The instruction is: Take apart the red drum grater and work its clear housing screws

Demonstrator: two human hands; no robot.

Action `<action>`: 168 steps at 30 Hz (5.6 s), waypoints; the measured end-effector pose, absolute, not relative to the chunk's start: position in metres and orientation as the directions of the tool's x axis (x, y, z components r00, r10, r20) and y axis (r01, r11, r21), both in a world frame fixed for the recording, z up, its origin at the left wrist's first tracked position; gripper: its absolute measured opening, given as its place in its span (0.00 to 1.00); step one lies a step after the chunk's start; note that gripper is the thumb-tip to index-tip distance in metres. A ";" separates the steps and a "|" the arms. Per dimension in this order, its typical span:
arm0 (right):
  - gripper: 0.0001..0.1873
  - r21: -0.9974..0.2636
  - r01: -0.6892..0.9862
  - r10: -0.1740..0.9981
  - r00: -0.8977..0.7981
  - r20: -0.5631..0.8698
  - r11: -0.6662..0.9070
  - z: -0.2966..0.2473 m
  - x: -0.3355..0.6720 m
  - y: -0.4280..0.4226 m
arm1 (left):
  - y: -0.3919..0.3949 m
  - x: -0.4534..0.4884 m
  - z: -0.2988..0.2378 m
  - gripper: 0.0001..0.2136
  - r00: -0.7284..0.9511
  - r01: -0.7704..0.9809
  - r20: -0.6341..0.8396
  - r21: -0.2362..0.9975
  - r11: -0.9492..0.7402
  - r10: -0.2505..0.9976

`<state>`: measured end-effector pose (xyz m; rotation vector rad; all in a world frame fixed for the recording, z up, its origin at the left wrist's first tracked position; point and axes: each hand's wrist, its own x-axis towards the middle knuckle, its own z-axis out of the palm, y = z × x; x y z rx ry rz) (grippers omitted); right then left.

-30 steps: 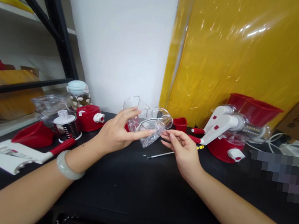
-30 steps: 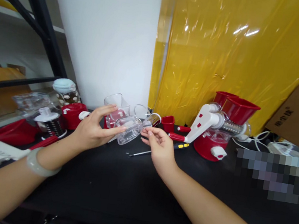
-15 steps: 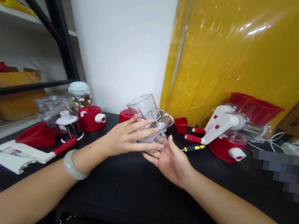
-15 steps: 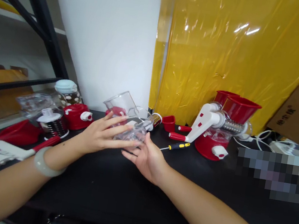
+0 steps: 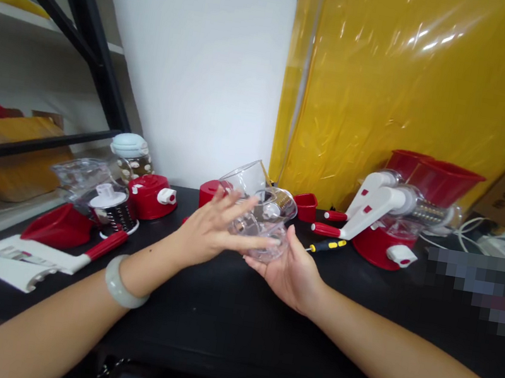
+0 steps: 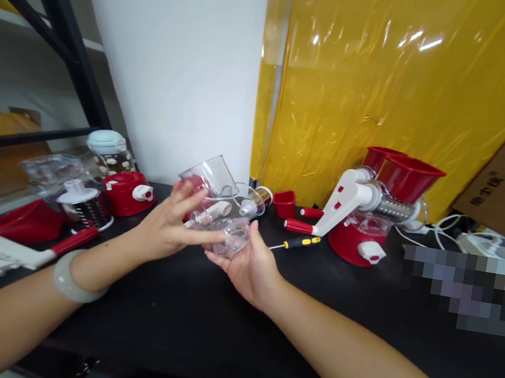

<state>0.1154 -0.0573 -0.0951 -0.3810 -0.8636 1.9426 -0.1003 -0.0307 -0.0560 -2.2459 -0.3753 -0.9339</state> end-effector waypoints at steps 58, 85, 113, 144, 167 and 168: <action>0.22 -0.743 0.020 0.742 -0.066 0.667 0.669 -0.091 0.135 -0.049 | -0.032 -0.070 -0.039 0.17 0.091 -0.337 0.259 0.917 -0.215 0.962; 0.28 -0.448 0.445 0.579 -0.220 0.785 0.776 -0.095 0.145 -0.042 | -0.032 -0.066 -0.036 0.10 0.062 -0.411 0.082 0.910 -0.050 0.995; 0.15 -0.423 0.455 0.571 -0.258 0.780 0.783 -0.094 0.150 -0.034 | -0.029 -0.066 -0.040 0.10 0.125 -0.414 0.026 0.910 0.028 0.992; 0.19 0.339 0.892 0.935 -0.345 0.086 0.298 -0.063 0.185 -0.020 | -0.023 -0.082 -0.038 0.26 0.181 -0.769 0.067 0.632 0.098 0.981; 0.19 0.388 0.828 0.583 -0.561 0.587 0.406 -0.031 0.264 -0.029 | -0.017 -0.084 -0.029 0.15 -0.182 -0.635 0.055 0.756 -0.160 0.982; 0.18 0.402 0.827 0.575 -0.563 0.594 0.393 -0.038 0.262 -0.028 | -0.016 -0.084 -0.030 0.14 -0.188 -0.631 0.046 0.760 -0.157 0.981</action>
